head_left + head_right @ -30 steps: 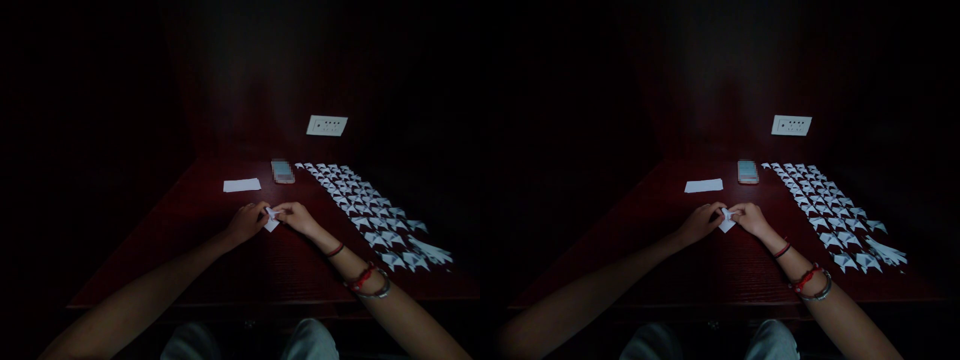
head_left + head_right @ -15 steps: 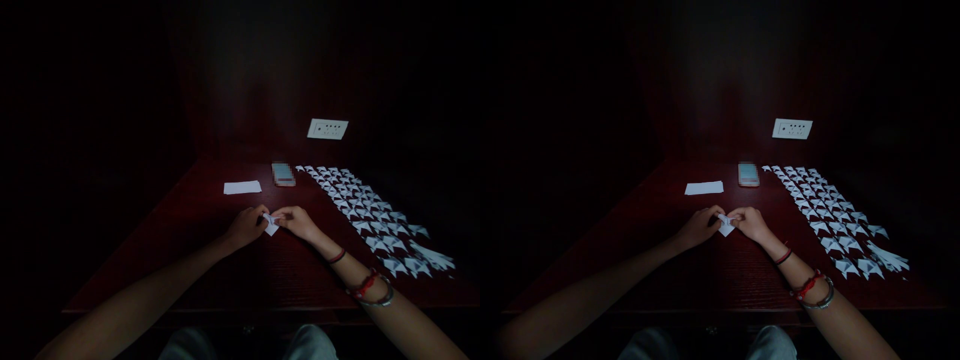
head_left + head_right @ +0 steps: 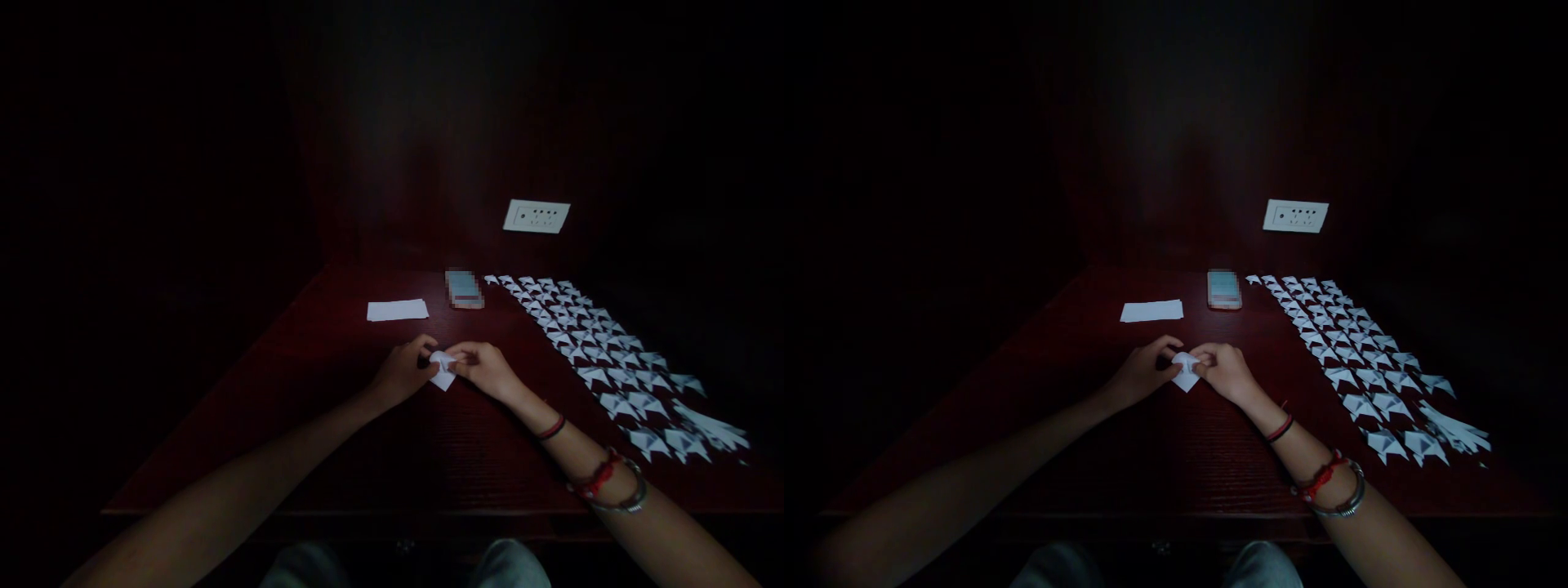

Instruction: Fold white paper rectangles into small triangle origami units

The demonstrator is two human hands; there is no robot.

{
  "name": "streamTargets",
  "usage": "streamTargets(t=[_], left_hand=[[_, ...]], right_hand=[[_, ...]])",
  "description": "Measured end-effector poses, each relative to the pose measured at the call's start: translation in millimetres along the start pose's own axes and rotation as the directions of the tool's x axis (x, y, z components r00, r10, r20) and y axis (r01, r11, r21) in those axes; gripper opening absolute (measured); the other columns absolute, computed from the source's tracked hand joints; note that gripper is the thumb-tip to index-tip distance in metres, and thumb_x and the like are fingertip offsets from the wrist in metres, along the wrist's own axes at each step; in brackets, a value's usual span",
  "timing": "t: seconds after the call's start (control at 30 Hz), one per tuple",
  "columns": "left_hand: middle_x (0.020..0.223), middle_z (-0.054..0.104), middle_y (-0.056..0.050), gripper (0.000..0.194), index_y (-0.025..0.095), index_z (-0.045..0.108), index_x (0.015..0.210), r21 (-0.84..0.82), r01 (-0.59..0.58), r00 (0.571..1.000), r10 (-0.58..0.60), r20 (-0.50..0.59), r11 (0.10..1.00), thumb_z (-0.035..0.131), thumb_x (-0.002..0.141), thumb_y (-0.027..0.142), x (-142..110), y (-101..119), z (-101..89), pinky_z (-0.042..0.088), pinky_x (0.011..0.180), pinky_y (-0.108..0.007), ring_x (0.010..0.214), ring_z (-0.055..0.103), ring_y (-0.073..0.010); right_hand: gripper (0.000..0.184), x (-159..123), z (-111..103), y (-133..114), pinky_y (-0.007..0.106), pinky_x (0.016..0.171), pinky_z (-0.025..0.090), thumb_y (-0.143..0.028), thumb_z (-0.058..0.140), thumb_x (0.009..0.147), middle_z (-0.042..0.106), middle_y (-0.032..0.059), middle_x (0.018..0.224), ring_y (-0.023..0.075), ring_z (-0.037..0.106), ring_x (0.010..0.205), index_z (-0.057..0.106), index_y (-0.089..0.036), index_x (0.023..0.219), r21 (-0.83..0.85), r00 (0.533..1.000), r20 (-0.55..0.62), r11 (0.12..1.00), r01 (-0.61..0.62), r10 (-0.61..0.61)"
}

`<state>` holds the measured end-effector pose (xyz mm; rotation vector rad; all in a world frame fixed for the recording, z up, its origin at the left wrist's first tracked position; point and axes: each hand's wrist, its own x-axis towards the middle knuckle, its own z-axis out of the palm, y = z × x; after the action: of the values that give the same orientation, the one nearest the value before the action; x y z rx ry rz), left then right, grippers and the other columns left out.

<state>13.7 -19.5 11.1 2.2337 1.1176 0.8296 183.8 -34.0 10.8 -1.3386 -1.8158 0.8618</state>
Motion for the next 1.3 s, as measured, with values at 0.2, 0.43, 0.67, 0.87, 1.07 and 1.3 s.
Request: streamTargets(t=[0.2,0.43,0.67,0.87,1.07,1.3], left_hand=[[0.09,0.058,0.0,0.048,0.02,0.034,0.115,0.082,-0.059,0.998,0.059,-0.001,0.995,0.049,0.07,0.022,-3.0,2.1,2.4,0.037,0.077,-0.031,0.087,0.052,-0.0166],[0.094,0.058,-0.002,0.059,0.02,0.021,0.125,0.108,-0.157,0.984,0.147,0.098,0.982,0.045,0.071,0.016,-1.7,2.8,-2.0,0.033,0.082,-0.034,0.092,0.048,-0.0186],[0.096,0.055,-0.001,0.052,0.022,0.023,0.124,0.112,-0.242,0.965,0.227,0.135,0.964,0.038,0.076,0.012,0.7,-1.3,-3.5,0.033,0.083,-0.032,0.091,0.047,-0.0151],[0.094,0.055,-0.003,0.049,0.02,0.029,0.122,0.135,-0.215,0.975,0.204,0.09,0.967,0.034,0.074,0.007,0.2,-0.9,0.2,0.035,0.081,-0.031,0.087,0.048,-0.0141],[0.089,0.055,-0.003,0.052,0.018,0.027,0.123,0.095,-0.156,0.987,0.151,0.055,0.983,0.041,0.073,0.014,0.5,7.5,3.4,0.04,0.072,-0.027,0.078,0.051,-0.0134],[0.079,0.058,-0.003,0.05,0.016,0.026,0.123,0.015,-0.044,0.999,0.044,-0.002,0.999,0.041,0.078,0.031,5.7,9.7,6.3,0.042,0.062,-0.023,0.068,0.054,-0.0122]], right_hand=[[0.022,1.0,0.6,1.0,0.024,0.066,0.046,-0.013,0.053,0.063,0.064,0.0015,0.076,0.0123,0.059,0.068,0.059,-0.016,0.084,0.046,0.999,-0.005,0.998,-0.038,0.038],[0.025,1.8,-0.1,2.6,0.024,0.063,0.046,-0.013,0.055,0.062,0.064,0.0025,0.076,0.0124,0.059,0.067,0.058,-0.016,0.087,0.047,0.996,-0.025,0.995,-0.087,0.088],[0.019,1.2,-0.2,4.6,0.024,0.067,0.045,-0.017,0.053,0.064,0.064,0.0025,0.079,0.0132,0.059,0.07,0.06,-0.017,0.082,0.004,1.0,0.01,1.0,-0.015,0.015],[0.018,-0.7,-0.5,-0.8,0.024,0.065,0.045,-0.019,0.054,0.065,0.064,0.0034,0.078,0.0132,0.059,0.069,0.06,-0.015,0.082,-0.002,1.0,0.006,1.0,-0.008,0.008],[0.016,-1.5,-1.7,-3.1,0.024,0.064,0.045,-0.022,0.055,0.066,0.064,0.0026,0.077,0.0132,0.059,0.068,0.06,-0.017,0.08,-0.028,1.0,0.003,1.0,0.0,0.0],[0.018,-0.6,0.0,1.9,0.025,0.065,0.046,-0.021,0.053,0.068,0.064,0.0023,0.077,0.013,0.059,0.069,0.059,-0.017,0.085,0.0,0.999,0.032,1.0,0.022,-0.022]])
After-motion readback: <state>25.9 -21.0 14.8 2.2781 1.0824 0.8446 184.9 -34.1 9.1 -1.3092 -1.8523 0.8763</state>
